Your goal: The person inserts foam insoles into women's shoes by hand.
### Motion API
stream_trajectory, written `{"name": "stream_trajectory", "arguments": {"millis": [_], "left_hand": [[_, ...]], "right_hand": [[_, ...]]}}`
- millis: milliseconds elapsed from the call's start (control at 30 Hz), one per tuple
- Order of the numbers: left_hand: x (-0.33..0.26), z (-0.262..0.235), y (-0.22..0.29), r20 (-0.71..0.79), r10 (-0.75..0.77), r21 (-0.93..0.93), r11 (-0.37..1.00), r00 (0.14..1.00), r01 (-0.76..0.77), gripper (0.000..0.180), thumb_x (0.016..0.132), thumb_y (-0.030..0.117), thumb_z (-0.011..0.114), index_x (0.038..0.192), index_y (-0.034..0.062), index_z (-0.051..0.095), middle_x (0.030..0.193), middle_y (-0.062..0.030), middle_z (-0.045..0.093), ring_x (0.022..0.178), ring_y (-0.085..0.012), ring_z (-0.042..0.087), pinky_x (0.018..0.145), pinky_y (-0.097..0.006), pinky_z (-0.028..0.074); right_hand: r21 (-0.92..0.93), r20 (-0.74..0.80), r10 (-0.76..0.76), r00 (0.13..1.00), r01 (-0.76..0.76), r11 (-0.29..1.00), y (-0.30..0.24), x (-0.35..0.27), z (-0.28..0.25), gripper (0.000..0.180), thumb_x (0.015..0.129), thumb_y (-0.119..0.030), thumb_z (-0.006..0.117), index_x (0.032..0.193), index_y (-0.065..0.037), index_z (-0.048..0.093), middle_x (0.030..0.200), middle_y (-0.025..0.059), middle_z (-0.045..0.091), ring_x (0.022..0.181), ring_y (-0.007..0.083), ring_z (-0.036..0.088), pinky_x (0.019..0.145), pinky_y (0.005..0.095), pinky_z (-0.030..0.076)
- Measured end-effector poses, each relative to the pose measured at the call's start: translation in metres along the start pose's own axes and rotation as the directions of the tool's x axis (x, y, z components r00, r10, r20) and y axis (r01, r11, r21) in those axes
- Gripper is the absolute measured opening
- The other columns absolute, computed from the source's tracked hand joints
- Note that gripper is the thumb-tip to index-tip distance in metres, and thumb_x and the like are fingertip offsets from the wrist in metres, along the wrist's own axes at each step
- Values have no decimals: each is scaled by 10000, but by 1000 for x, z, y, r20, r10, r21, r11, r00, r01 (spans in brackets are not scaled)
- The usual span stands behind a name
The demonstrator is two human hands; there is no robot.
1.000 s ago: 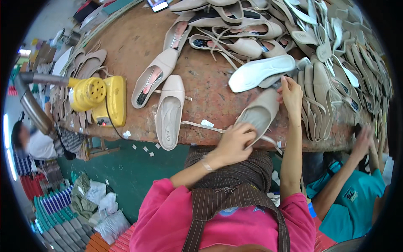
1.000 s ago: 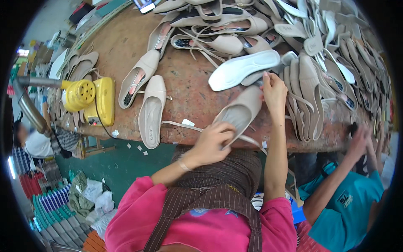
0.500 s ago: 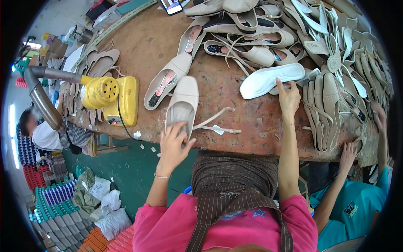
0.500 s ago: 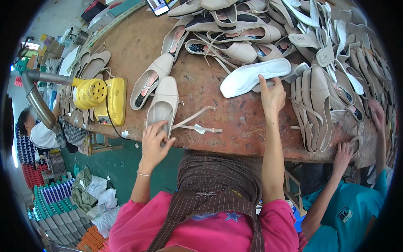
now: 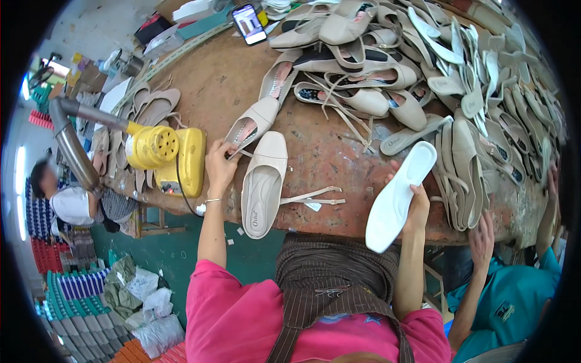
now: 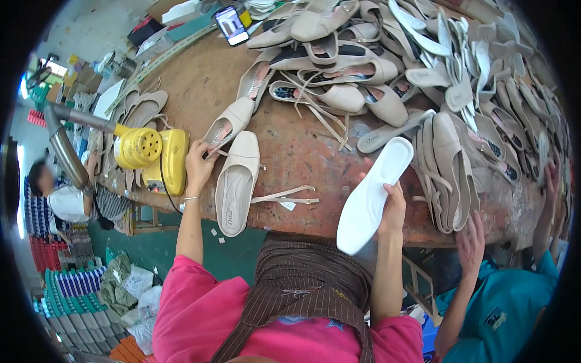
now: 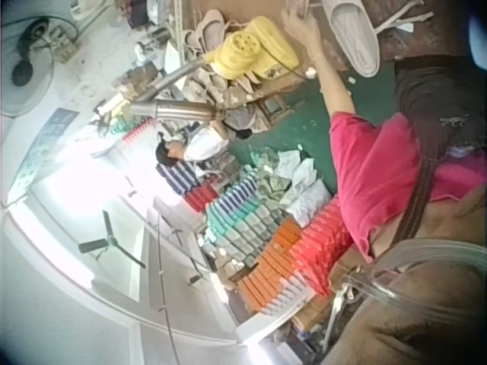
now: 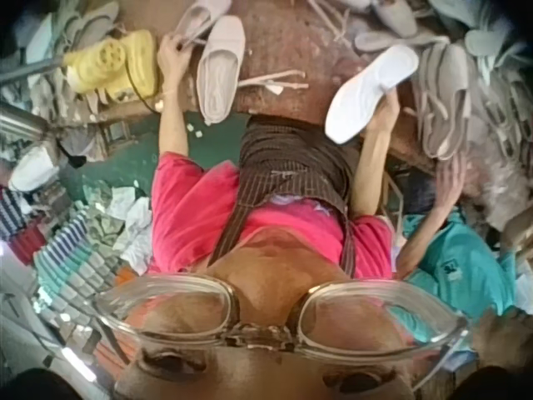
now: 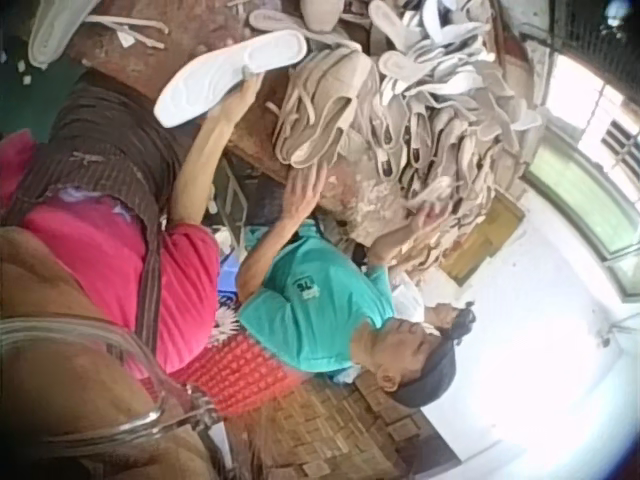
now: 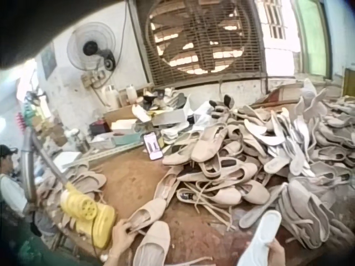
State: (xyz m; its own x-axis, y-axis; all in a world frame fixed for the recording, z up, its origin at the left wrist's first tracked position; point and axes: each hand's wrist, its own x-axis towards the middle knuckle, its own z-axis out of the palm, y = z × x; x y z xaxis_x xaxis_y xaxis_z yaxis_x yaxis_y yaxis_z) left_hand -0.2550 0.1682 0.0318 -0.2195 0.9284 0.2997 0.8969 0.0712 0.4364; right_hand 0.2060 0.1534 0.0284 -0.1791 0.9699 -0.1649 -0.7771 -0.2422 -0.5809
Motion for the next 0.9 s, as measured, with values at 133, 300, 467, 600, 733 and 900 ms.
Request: {"name": "stream_trajectory", "arguments": {"millis": [133,300,467,600,733,900], "left_hand": [[3,-13,-16,-187,-34,-284,959,982,-21,183,757,45,751,864,-24,620,916,-79,650,816,-204,595,755,-346,466],[10,-77,56,-461,-199,-379,925,865,10,91,849,13,694,897,-31,630,898,-39,639,848,-123,542,767,-279,439],[-23,-48,158,-259,268,-173,932,928,-317,169,765,-35,691,910,52,704,1167,-142,666,1089,-284,625,939,-370,459],[-84,34,193,175,587,-297,797,790,-526,181,626,50,701,797,85,653,1225,-108,617,1149,-323,562,954,-465,427],[-125,47,191,279,505,-141,863,817,-486,357,652,87,764,993,82,660,1320,-135,550,1175,-331,527,974,-495,416],[-152,42,172,47,130,-288,951,990,-111,610,745,180,847,1270,35,573,1171,-148,552,1044,-287,576,897,-412,490]], "right_hand": [[-187,-101,22,995,-41,982,-9,-28,-10,568,1033,-340,413,1480,-11,295,1341,189,534,1138,288,595,1051,448,454],[-341,-145,-142,979,85,936,-35,-39,3,663,1044,-497,318,1450,27,325,1172,153,594,1105,265,604,994,412,481],[-705,-63,-463,884,289,647,-66,-56,16,712,1027,-535,334,1418,60,363,1342,204,523,952,195,587,831,348,497],[-953,222,-497,839,295,73,-78,-73,39,648,1009,-457,379,1403,54,442,1368,205,517,1117,270,543,962,381,416],[-752,526,-15,850,457,-474,-51,-67,49,508,765,-163,721,1263,-93,647,1254,148,583,1072,337,550,949,467,417],[-769,582,41,812,567,-295,4,-36,32,316,695,-89,752,1011,-73,743,1133,100,652,1035,271,596,926,417,452]]}}
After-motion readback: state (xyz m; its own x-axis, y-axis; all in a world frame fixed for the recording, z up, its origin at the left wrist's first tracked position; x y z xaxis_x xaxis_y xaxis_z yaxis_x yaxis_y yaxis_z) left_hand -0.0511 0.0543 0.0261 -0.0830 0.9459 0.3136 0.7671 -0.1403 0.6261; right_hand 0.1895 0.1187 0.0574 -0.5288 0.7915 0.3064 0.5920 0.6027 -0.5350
